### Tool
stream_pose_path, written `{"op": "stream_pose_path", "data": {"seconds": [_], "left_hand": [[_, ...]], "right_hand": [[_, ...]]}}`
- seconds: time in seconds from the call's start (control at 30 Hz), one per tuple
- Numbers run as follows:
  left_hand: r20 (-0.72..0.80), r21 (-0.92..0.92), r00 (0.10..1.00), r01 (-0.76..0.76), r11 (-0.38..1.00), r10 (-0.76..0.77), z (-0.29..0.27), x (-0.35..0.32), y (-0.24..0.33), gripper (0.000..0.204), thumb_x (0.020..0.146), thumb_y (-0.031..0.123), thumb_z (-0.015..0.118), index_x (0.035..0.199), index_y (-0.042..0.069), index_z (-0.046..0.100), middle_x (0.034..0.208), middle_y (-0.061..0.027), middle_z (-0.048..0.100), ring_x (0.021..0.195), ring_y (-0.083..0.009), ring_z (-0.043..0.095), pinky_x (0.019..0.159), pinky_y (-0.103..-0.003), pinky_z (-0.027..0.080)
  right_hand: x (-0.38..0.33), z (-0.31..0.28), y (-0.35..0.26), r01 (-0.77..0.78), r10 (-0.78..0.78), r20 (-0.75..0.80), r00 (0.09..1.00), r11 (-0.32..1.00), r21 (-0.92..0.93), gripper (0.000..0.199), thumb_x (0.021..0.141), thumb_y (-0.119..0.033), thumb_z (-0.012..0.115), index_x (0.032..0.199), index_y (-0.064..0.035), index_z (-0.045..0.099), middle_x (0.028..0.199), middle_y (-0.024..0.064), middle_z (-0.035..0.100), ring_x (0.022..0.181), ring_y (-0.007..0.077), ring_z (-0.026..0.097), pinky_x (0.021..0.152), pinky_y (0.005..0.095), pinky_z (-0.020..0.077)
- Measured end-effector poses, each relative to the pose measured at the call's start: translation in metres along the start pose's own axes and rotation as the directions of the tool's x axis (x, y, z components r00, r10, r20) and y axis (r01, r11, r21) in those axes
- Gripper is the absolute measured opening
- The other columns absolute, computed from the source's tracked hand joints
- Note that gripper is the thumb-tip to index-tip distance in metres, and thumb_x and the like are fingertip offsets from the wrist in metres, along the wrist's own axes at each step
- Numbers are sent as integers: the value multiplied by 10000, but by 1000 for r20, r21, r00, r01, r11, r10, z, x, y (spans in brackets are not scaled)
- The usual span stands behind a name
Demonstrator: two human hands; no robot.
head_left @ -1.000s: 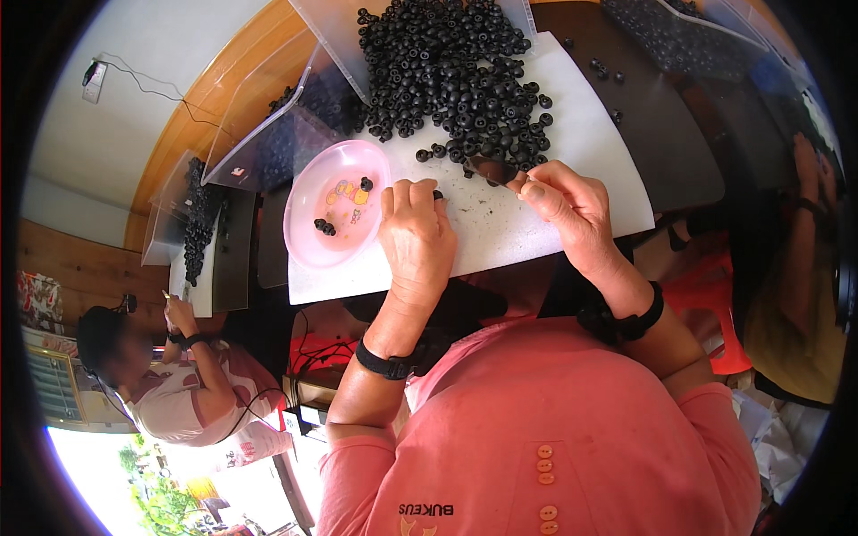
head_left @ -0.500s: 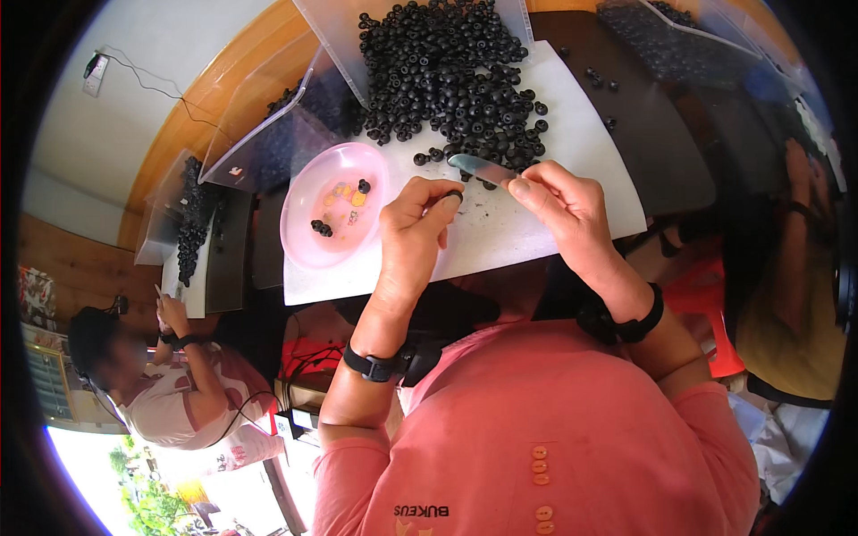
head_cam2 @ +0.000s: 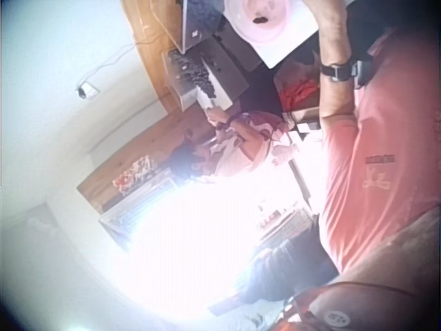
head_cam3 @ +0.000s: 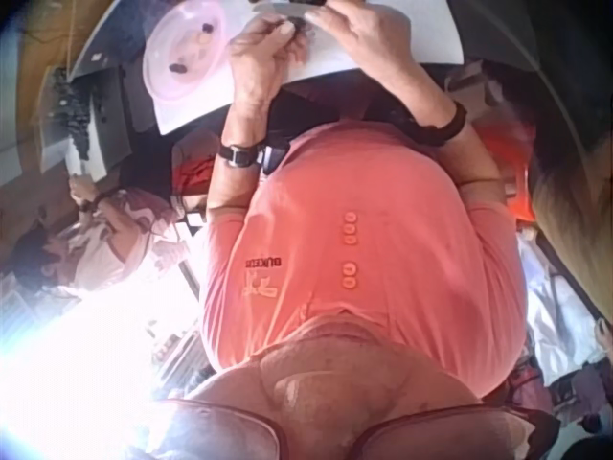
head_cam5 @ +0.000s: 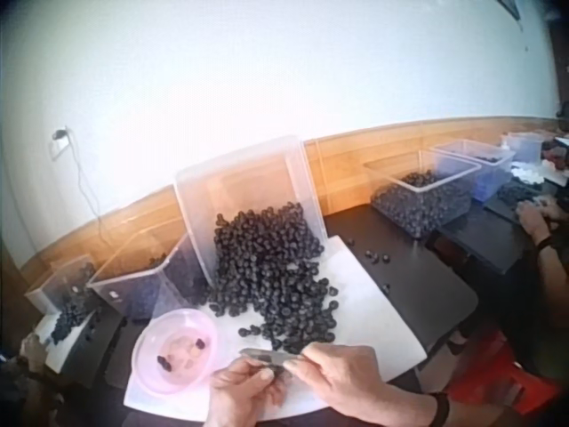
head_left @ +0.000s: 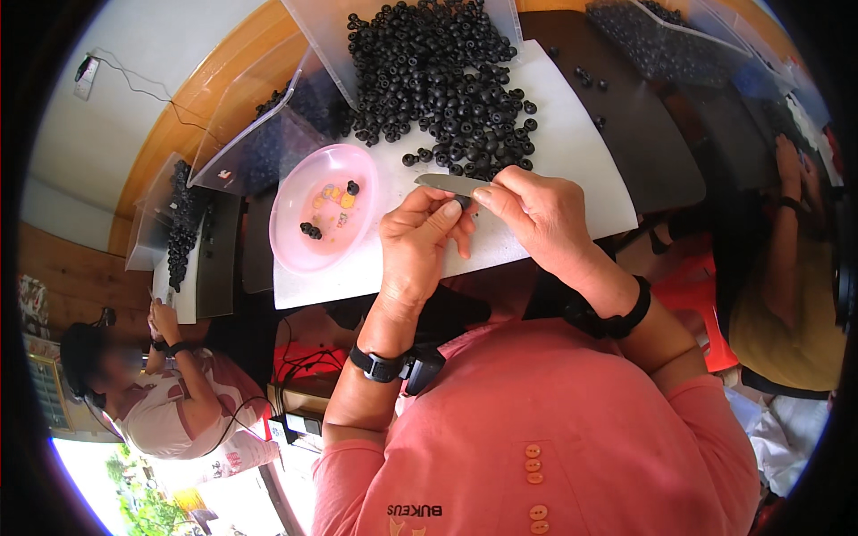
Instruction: Using a small knife to manually process or trim small black components at a workstation.
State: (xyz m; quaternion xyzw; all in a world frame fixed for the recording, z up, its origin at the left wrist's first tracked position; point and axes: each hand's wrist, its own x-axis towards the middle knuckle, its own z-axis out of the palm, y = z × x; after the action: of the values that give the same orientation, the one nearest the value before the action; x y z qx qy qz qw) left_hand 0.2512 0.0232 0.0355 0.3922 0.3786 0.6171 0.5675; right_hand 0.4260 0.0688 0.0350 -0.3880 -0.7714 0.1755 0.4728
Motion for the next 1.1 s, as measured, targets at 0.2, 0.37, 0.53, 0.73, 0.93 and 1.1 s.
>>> {"op": "stream_pose_path", "data": {"seconds": [0.2,0.37,0.53,0.73,0.93,1.1], "left_hand": [[10,-15,1000,-16,1000,16,0,-1,-5,130,991,-28,553,1097,-69,615,900,-165,681,672,-178,620,627,-291,518],[-3,-22,1000,-29,999,29,-1,-2,-7,148,992,-24,549,1113,-70,621,900,-151,675,683,-178,619,634,-296,520],[8,-2,1000,-26,1000,26,2,-3,-5,237,994,-25,541,1207,-84,625,888,-127,664,694,-179,619,643,-293,523],[33,40,998,-45,998,44,3,-5,-5,307,996,-25,532,1290,-77,604,889,-109,658,714,-174,617,661,-283,523],[26,67,998,-59,996,58,4,-7,-7,318,993,-32,529,1300,-65,606,903,-96,654,710,-166,610,690,-273,518],[63,74,995,-81,994,76,4,-7,-10,341,988,-15,524,1316,-78,592,993,-117,644,789,-178,602,689,-296,526]], "right_hand": [[0,1,3,-6,6,-6,1000,1000,7,361,936,-315,681,679,-84,574,521,90,540,448,278,553,435,393,406],[1,0,1,-19,19,13,1000,1000,-6,375,932,-323,687,670,-85,567,512,89,531,440,277,542,430,392,399],[0,0,2,-10,10,16,1000,1000,-29,386,929,-332,694,665,-85,558,509,89,522,438,275,534,429,391,394],[0,1,3,-8,9,20,1000,999,-31,392,931,-335,692,663,-87,551,510,91,518,439,274,532,429,395,391],[0,1,4,17,-16,21,1000,999,-28,395,935,-330,688,658,-90,542,505,87,508,433,270,524,425,393,386],[0,-2,3,32,-32,27,999,999,-12,381,933,-307,691,657,-94,537,506,78,499,435,256,523,426,386,383]]}}
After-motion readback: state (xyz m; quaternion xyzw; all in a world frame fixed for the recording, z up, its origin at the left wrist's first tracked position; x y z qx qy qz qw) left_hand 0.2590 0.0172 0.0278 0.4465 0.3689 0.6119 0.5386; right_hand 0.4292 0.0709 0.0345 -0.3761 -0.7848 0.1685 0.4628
